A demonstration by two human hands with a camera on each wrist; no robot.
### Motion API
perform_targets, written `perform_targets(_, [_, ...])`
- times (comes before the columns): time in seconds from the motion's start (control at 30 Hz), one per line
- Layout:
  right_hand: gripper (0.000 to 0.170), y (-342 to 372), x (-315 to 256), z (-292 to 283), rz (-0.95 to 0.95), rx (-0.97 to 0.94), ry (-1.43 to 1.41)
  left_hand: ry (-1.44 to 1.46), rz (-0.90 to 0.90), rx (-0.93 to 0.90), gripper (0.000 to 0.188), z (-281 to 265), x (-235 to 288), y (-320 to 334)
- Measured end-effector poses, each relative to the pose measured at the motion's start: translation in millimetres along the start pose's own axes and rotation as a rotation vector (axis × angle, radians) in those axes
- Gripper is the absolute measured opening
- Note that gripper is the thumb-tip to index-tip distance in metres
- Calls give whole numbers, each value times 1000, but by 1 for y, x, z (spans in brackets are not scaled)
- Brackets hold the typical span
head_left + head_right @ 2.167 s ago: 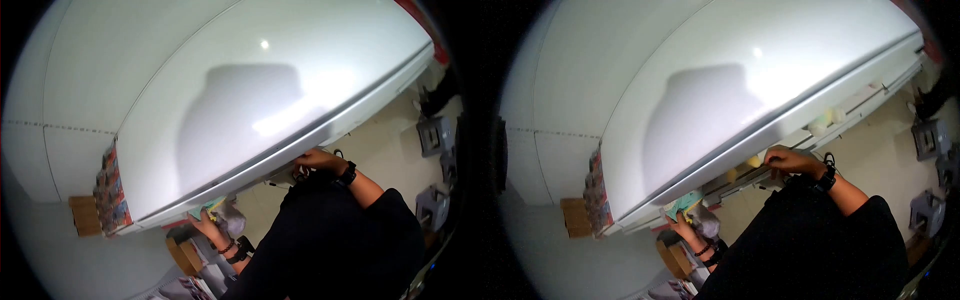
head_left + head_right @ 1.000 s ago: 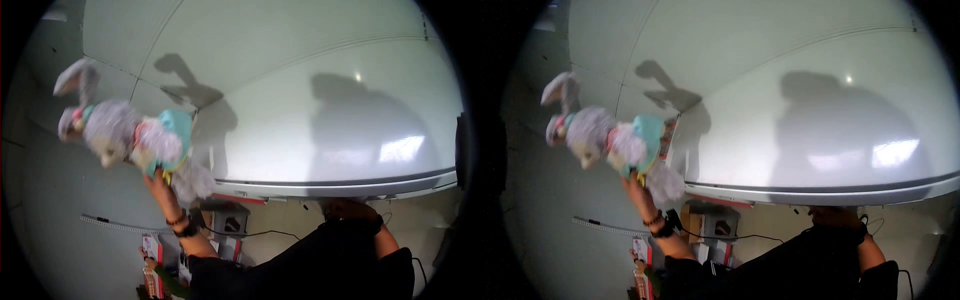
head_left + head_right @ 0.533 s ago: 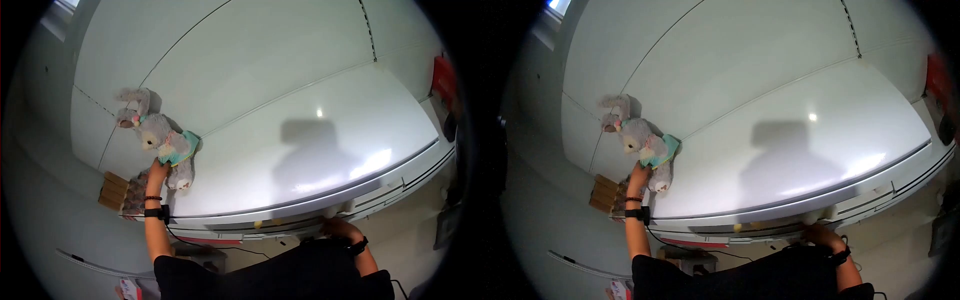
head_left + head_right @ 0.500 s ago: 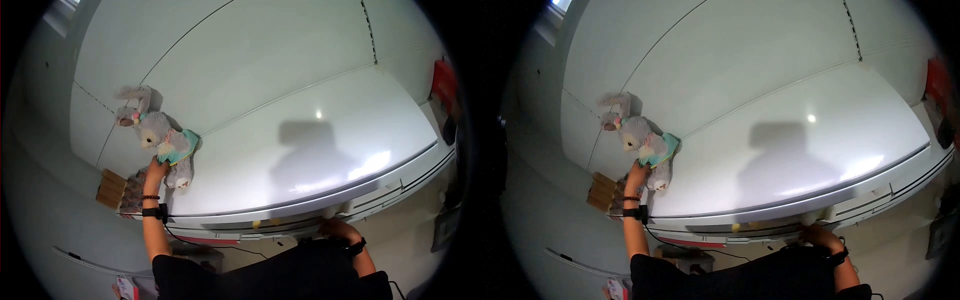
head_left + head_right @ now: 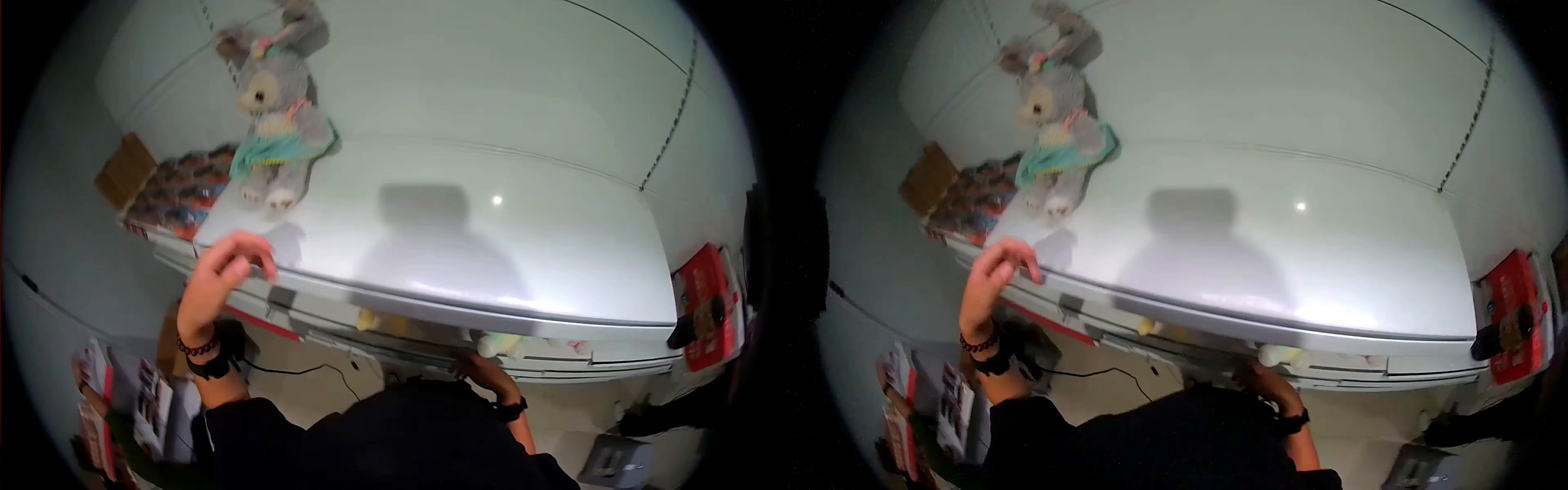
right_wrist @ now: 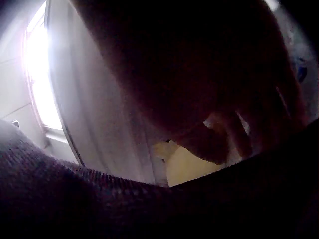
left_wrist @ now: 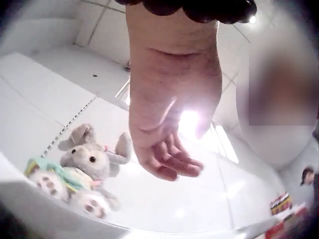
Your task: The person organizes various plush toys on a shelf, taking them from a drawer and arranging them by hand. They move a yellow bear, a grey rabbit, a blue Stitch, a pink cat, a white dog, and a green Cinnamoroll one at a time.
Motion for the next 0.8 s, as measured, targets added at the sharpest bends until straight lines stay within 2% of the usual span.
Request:
perform_targets(0.03, [35,4,-10,3,-17,-34,34,161,31,-169,33,22,3,15])
perform_targets(0.07, [35,1,-23,8,-34,-70,66,229,-44,-363,34,47,-2,27])
perform_targets(0.1, [35,0,-35,14,-55,-107,97,116,-18,-515,40,70,-6,31])
perform_targets(0.17, [34,0,-47,19,-13,-119,100,-20,-104,-595,48,111,-39,41])
perform_targets(0.23, [33,-1,-54,25,-21,-130,104,-275,-322,-588,53,137,-101,47])
perform_targets(0.27, [32,-4,-56,28,-44,-137,104,-357,-441,-564,55,145,-133,48])
perform_targets(0.3, [32,-6,-56,31,-68,-143,99,-389,-389,-325,54,150,-157,45])
perform_targets(0.37, [31,-11,-49,34,-33,-157,48,-457,-276,149,52,158,-194,44])
perform_targets(0.47, [31,-16,-53,41,-28,-171,28,-302,49,501,57,159,-197,2])
perform_targets(0.53, [30,-18,-53,48,-76,-188,-27,-136,-110,248,59,171,-191,-28])
perform_targets(0.6, [30,-19,-53,52,-48,-165,25,-32,-184,119,61,181,-194,-35])
perform_targets(0.63, [29,-23,-57,53,-43,-154,51,-12,-180,123,63,185,-201,-38])
perform_targets(0.67, [28,-26,-47,51,-34,-146,-41,4,-175,124,64,188,-207,-41])
perform_targets(0.7, [30,-23,-58,54,3,-128,19,-24,-164,126,67,189,-212,-39])
perform_targets(0.77, [34,-26,-41,47,-15,-95,-55,-81,-146,121,75,196,-220,-22])
perform_targets(0.8, [33,-25,-46,47,-35,-82,-46,40,-158,86,79,197,-216,-11])
Point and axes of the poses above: each hand's wrist, its own y-axis away from the middle knuckle, its own z-axis out of the palm, x = y × z, the point moved 6 cm from there along -y, towards the middle knuckle, and after that the axes turned 9 degrees about -y, right-handed, at the moved point
